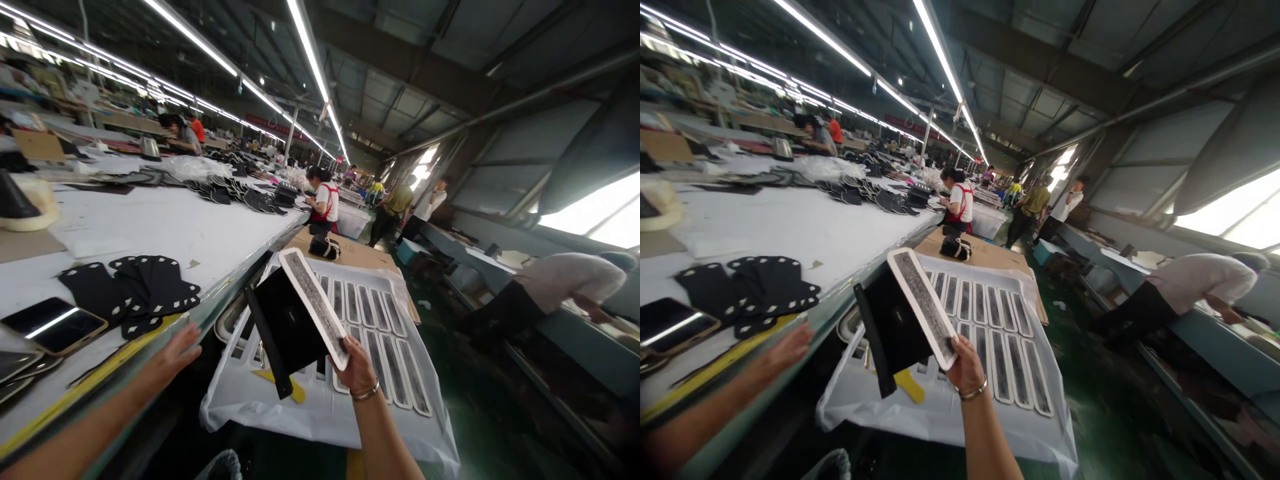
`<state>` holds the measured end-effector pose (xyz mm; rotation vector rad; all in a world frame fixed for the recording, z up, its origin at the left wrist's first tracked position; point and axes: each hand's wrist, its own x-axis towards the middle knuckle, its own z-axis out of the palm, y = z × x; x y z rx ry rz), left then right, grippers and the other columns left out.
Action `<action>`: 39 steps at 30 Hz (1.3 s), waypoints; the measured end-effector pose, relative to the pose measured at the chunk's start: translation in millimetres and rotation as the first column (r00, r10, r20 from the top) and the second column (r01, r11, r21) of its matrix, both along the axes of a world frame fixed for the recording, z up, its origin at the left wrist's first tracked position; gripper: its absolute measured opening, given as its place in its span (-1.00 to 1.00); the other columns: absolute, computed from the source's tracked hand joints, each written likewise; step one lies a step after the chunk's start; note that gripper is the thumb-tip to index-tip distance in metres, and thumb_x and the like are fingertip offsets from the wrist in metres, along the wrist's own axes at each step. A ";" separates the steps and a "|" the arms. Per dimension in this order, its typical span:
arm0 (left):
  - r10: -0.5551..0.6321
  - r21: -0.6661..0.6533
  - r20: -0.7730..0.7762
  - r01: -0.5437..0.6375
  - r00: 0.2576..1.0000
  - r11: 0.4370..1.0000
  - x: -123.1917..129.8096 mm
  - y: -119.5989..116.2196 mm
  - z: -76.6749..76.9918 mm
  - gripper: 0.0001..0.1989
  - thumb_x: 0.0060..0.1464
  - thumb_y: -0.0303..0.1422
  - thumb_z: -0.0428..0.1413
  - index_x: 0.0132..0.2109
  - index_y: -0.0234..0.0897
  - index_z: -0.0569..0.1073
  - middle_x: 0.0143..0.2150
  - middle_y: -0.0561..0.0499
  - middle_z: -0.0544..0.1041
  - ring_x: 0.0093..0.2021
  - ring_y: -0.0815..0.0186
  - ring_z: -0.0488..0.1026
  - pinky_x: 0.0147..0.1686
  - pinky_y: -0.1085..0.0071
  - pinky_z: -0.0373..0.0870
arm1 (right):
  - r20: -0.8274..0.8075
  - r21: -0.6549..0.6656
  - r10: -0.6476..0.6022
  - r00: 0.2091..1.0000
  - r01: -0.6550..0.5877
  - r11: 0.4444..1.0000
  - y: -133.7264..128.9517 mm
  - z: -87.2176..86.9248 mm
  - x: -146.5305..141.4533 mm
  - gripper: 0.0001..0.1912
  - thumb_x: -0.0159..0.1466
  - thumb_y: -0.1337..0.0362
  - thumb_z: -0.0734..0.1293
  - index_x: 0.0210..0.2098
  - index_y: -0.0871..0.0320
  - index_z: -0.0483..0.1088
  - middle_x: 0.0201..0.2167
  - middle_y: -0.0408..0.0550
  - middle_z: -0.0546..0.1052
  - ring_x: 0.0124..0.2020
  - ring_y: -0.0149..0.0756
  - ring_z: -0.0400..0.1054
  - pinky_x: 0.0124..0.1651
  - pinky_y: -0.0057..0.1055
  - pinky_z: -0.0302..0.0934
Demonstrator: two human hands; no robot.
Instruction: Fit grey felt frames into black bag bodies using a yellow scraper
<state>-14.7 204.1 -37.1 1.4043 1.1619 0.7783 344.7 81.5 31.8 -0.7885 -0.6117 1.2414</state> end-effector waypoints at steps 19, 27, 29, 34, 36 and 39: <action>-0.261 0.401 0.035 0.226 0.965 0.888 -12.6 -112.6 160.7 -0.53 -0.25 -0.05 0.25 -0.28 -0.36 0.55 -0.29 -0.08 0.58 -0.17 0.06 0.48 -0.08 0.18 0.39 | 0.819 0.163 -0.039 0.572 -0.168 0.972 -114.9 73.8 -80.4 -0.08 0.08 -0.31 0.16 0.27 0.06 -0.06 0.29 0.08 0.01 0.29 -0.06 -0.12 0.25 0.03 -0.16; -0.427 0.536 -0.134 0.428 0.894 0.728 -5.4 -157.4 184.5 -0.63 -0.06 -0.15 0.17 -0.19 -0.35 0.54 -0.24 -0.03 0.57 -0.13 0.14 0.46 -0.07 0.32 0.37 | 0.957 0.248 -0.255 -0.136 -0.066 0.967 -135.7 73.3 -160.5 -0.32 0.23 0.08 0.24 0.24 0.23 0.01 0.17 0.20 0.19 0.20 -0.06 0.06 0.19 -0.07 0.03; -0.416 0.504 -0.171 0.442 0.893 0.742 -11.4 -166.6 190.5 -0.63 -0.07 -0.16 0.17 -0.19 -0.34 0.54 -0.25 -0.02 0.57 -0.14 0.15 0.46 -0.10 0.33 0.38 | 0.971 0.194 -0.204 -0.121 -0.090 0.977 -139.2 72.8 -159.3 -0.38 0.22 0.12 0.26 0.21 0.20 0.07 0.10 0.18 0.29 0.11 -0.07 0.19 0.12 -0.09 0.13; -0.476 0.325 -0.288 0.552 0.831 0.768 -45.2 -172.2 194.0 -0.56 -0.31 -0.21 0.29 -0.19 -0.25 0.54 -0.26 0.03 0.58 -0.21 0.20 0.47 -0.18 0.41 0.38 | 0.993 0.094 -0.101 -0.056 -0.120 0.988 -148.1 67.3 -155.8 -0.41 0.19 0.20 0.28 0.18 0.18 0.12 0.03 0.13 0.38 0.02 -0.10 0.29 0.06 -0.14 0.19; -0.448 0.237 -0.360 0.545 0.818 0.805 -60.1 -169.4 185.5 -0.54 -0.44 -0.25 0.32 -0.25 -0.23 0.56 -0.30 0.04 0.58 -0.25 0.19 0.46 -0.23 0.44 0.36 | 0.997 0.071 -0.071 0.002 -0.103 0.992 -149.9 60.1 -158.2 -0.44 0.20 0.21 0.27 0.17 0.15 0.14 -0.01 0.09 0.42 -0.01 -0.12 0.32 0.02 -0.16 0.22; -0.412 0.158 -0.473 0.535 0.779 0.830 -76.0 -167.3 163.5 -0.66 -0.38 -0.26 0.28 -0.32 -0.21 0.56 -0.41 0.09 0.56 -0.33 0.23 0.45 -0.32 0.49 0.30 | 0.997 0.076 -0.075 0.021 -0.079 0.994 -152.0 46.7 -163.4 -0.49 0.22 0.23 0.24 0.15 0.15 0.17 -0.02 0.09 0.42 0.00 -0.12 0.31 0.02 -0.15 0.22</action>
